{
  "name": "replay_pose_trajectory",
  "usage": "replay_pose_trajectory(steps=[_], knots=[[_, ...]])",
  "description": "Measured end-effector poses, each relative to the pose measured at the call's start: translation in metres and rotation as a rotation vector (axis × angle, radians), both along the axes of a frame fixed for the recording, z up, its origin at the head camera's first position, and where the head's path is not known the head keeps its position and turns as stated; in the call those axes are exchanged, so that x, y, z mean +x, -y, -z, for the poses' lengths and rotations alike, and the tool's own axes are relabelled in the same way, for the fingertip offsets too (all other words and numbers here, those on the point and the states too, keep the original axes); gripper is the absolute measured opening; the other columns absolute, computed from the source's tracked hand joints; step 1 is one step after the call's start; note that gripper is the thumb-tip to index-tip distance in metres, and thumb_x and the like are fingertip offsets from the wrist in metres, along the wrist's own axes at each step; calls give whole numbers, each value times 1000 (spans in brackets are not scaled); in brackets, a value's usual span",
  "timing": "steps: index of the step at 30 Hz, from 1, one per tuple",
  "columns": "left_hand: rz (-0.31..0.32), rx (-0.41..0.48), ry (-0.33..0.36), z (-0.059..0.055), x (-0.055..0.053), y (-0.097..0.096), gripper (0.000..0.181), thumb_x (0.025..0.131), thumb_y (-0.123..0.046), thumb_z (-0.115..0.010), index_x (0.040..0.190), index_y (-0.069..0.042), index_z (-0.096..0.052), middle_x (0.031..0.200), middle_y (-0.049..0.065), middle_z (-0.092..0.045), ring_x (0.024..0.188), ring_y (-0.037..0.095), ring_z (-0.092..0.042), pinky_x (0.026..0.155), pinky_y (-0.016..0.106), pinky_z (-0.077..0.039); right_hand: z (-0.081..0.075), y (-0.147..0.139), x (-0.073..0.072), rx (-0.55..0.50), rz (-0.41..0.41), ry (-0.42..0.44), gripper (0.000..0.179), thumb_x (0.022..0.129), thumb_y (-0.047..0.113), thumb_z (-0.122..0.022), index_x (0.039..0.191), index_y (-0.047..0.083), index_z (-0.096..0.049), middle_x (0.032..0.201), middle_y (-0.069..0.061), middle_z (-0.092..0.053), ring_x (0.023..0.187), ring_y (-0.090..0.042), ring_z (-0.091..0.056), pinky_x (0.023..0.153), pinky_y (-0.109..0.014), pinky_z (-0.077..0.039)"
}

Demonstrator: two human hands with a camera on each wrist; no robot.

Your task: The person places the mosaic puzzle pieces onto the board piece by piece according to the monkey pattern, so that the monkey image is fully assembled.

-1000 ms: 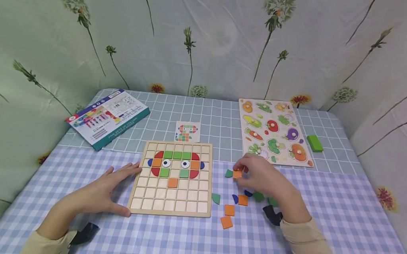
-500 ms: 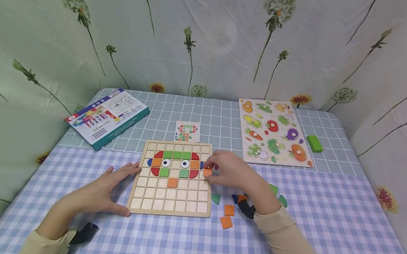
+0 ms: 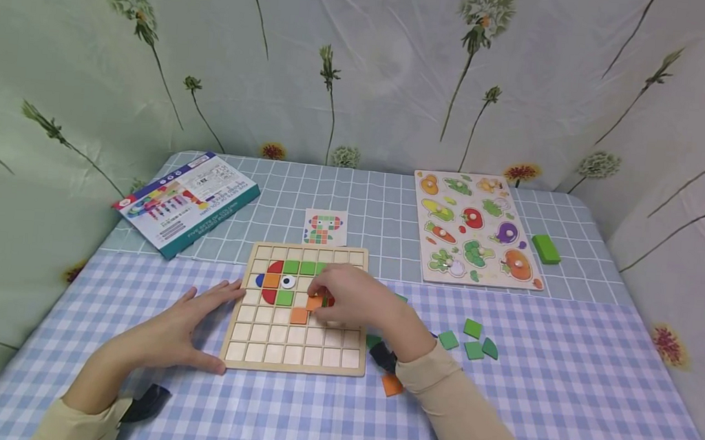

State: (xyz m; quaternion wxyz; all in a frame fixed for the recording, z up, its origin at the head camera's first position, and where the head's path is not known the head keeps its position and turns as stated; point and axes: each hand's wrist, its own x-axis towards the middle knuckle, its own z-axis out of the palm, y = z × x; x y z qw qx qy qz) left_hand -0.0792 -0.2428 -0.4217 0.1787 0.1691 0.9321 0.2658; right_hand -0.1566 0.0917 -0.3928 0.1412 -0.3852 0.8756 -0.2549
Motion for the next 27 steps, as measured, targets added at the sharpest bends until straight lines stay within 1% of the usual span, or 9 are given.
replay_pose_trajectory(steps=[3,6,13,18,21,27], knots=[[1,1,-2,0,0,0,122,66,-61,-98,165,-20,-41,179,6,-29,167,40,-22,126,80,-4,-1,9,1,10,-6,6,24,93,20,-83,115,9,-79,113,0,-74,96,-13,-61,89,-28,-55],[3,-2,-3,0,0,1,122,66,-62,-97,166,-20,-40,179,7,-29,167,40,-22,127,80,-4,0,17,1,11,-31,5,25,94,20,-83,116,9,-80,114,-1,-76,98,-15,-64,92,-31,-56],[7,-5,2,-1,0,1,121,67,-62,-96,166,-19,-40,179,8,-29,167,41,-21,126,81,-5,4,33,0,7,-90,30,23,94,20,-84,114,8,-80,108,-1,-75,92,-12,-62,83,-22,-55],[9,2,5,-2,0,1,121,68,-62,-96,166,-19,-40,179,8,-29,167,41,-21,126,81,-5,7,42,0,19,-108,28,23,95,21,-84,113,9,-80,103,0,-73,87,-10,-58,78,-19,-52],[12,6,3,-2,0,1,121,68,-62,-96,166,-19,-40,179,9,-29,167,41,-21,126,82,-5,9,46,1,33,-110,34,23,95,22,-84,113,9,-81,103,0,-73,88,-11,-57,77,-19,-51],[13,11,3,-1,0,1,120,68,-62,-96,166,-19,-40,179,9,-29,167,42,-21,125,82,-5,12,51,0,46,-118,30,24,94,22,-85,113,9,-81,104,0,-75,90,-12,-58,82,-20,-53]])
